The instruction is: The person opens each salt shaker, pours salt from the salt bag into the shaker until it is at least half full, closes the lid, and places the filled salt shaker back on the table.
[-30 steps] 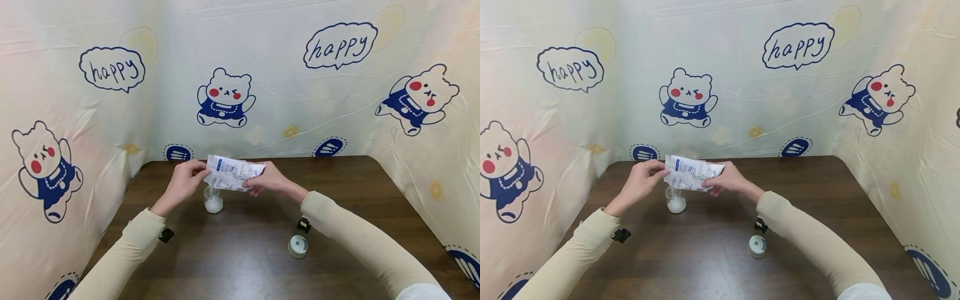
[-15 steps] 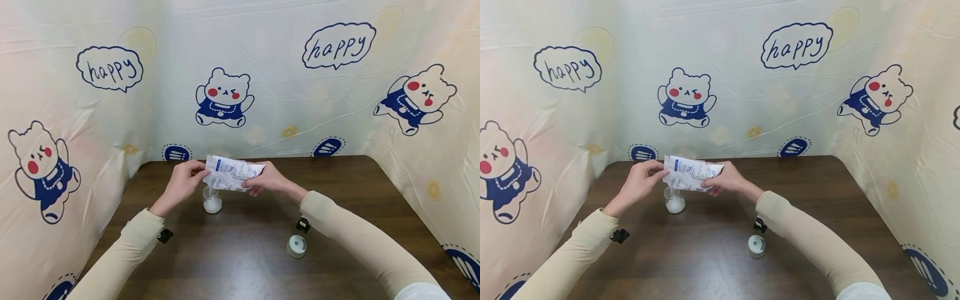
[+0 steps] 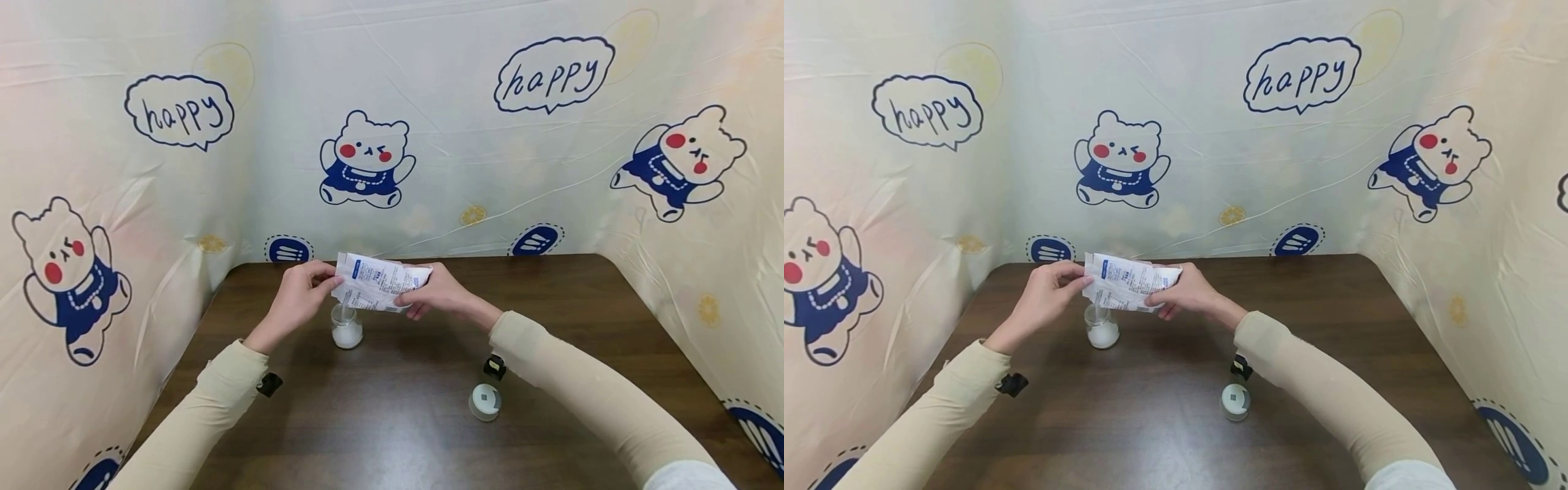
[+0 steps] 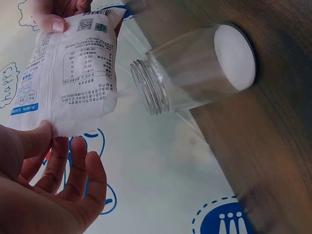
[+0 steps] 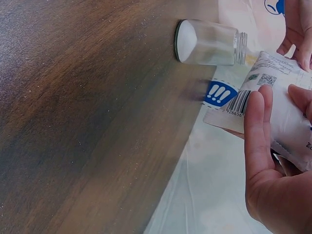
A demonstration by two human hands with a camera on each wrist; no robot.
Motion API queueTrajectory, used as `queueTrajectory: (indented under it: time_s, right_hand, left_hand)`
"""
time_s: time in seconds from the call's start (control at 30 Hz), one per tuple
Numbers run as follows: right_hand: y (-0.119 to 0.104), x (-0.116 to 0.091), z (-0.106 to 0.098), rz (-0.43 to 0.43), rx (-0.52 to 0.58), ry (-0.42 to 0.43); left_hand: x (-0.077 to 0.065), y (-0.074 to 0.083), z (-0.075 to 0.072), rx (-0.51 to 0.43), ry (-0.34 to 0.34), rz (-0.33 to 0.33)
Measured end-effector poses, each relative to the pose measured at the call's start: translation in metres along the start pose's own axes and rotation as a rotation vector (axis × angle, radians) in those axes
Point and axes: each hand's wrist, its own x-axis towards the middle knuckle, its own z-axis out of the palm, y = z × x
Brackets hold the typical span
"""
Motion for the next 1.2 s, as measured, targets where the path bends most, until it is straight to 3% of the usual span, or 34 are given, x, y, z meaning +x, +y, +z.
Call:
queueTrajectory:
  time_s: [1.2]
  right_hand:
    - [0.0003, 0.0020, 0.0000, -0.003, -0.016, -0.008]
  left_hand:
    - [-0.0025, 0.0024, -0.0019, -0.011, -0.028, -0.032]
